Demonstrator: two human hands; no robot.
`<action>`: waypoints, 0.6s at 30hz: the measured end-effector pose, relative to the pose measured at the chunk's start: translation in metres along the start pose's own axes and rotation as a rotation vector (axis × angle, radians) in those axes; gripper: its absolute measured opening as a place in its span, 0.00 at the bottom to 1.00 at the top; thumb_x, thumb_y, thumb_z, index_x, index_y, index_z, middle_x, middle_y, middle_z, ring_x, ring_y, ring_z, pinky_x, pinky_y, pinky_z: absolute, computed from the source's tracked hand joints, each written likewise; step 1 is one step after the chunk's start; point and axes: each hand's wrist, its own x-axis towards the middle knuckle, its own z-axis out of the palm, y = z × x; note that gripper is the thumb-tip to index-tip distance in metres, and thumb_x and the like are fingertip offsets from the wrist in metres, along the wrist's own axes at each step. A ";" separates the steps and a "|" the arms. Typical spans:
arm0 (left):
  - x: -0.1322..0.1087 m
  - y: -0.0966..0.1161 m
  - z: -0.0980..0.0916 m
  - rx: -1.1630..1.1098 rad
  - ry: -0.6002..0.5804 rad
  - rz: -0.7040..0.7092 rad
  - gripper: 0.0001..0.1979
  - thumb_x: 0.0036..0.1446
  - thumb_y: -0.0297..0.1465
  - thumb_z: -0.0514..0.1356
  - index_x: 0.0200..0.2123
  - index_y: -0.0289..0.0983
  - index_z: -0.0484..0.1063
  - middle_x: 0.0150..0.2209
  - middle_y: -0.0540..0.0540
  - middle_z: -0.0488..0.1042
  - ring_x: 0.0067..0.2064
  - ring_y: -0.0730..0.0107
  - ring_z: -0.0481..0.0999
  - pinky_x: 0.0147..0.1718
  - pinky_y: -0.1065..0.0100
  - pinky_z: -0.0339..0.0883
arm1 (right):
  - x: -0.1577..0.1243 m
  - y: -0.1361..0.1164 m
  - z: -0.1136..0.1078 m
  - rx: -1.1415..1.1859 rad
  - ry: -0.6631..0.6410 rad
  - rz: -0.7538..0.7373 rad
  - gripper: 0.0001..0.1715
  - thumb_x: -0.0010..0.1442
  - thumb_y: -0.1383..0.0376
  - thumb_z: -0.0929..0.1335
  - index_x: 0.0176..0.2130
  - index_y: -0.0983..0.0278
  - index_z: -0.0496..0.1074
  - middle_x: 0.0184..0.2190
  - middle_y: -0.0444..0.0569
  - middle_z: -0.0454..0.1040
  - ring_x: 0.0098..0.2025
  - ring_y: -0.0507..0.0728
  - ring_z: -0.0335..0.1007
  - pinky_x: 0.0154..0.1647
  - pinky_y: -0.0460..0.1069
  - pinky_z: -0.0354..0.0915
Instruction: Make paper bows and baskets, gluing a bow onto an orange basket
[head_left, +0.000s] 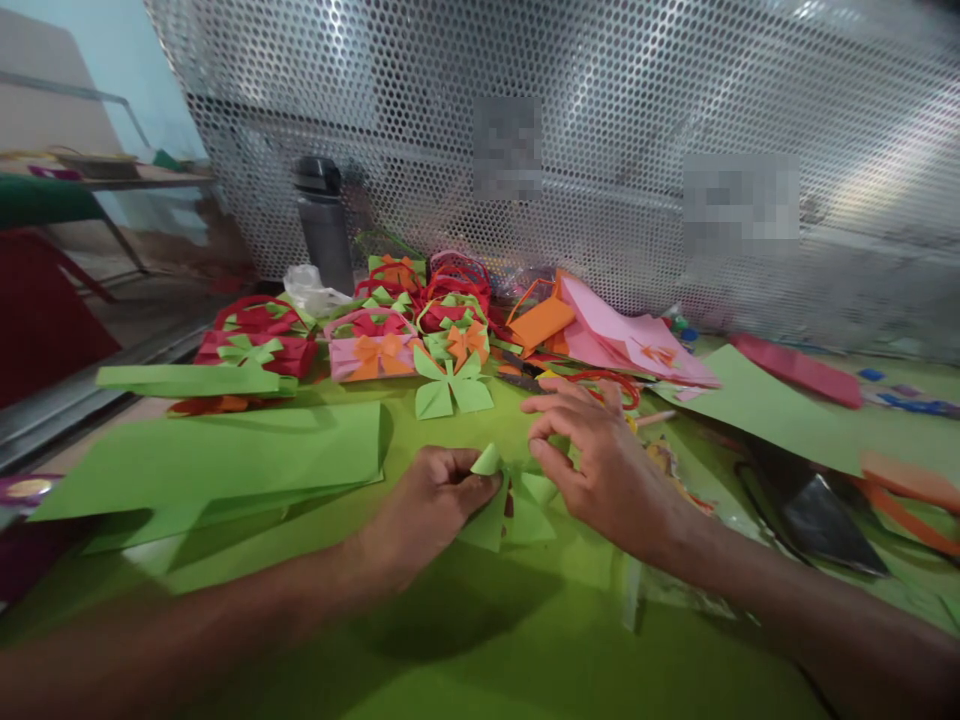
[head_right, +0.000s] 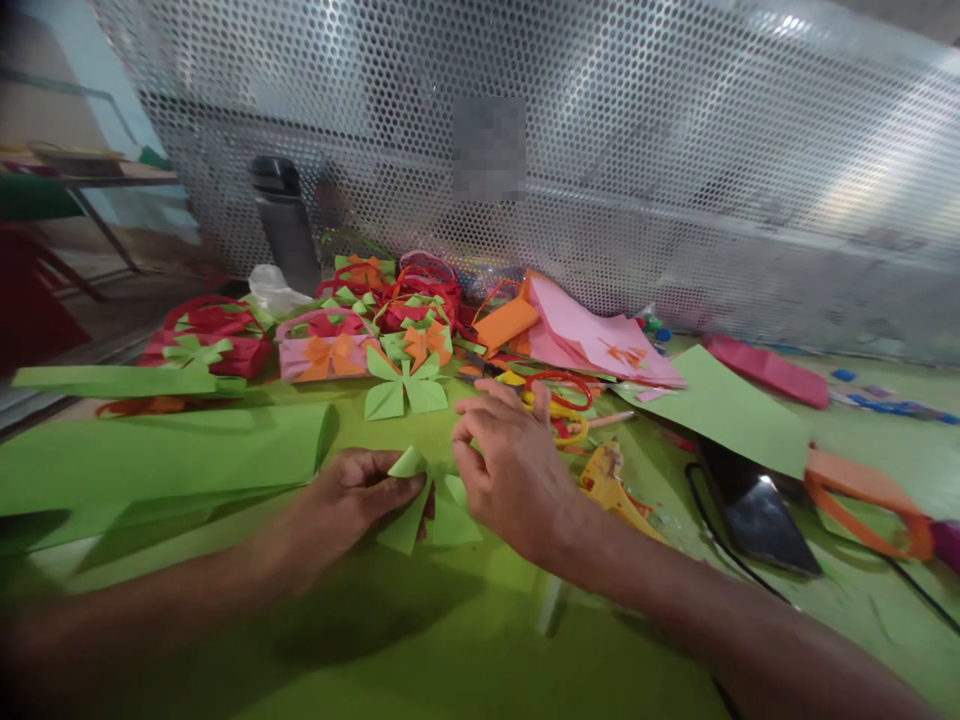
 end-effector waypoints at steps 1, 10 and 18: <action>0.000 0.000 0.000 -0.007 -0.004 -0.007 0.12 0.49 0.39 0.61 0.26 0.34 0.70 0.23 0.47 0.73 0.22 0.72 0.68 0.20 0.73 0.56 | 0.000 0.000 -0.001 0.001 -0.003 0.003 0.09 0.56 0.74 0.64 0.27 0.63 0.66 0.43 0.50 0.77 0.56 0.67 0.62 0.56 0.69 0.44; 0.003 0.002 -0.001 -0.206 -0.003 -0.007 0.11 0.47 0.37 0.64 0.27 0.33 0.73 0.22 0.46 0.73 0.21 0.71 0.70 0.21 0.72 0.62 | 0.000 0.005 -0.001 0.148 0.071 0.029 0.08 0.64 0.63 0.61 0.39 0.63 0.67 0.43 0.54 0.75 0.50 0.63 0.66 0.53 0.66 0.51; 0.006 0.009 -0.002 -0.355 0.070 0.108 0.10 0.43 0.33 0.67 0.25 0.33 0.74 0.21 0.47 0.74 0.22 0.73 0.70 0.27 0.71 0.68 | 0.007 0.019 -0.001 0.655 0.002 0.320 0.28 0.56 0.50 0.68 0.49 0.64 0.64 0.43 0.56 0.73 0.46 0.61 0.69 0.44 0.56 0.64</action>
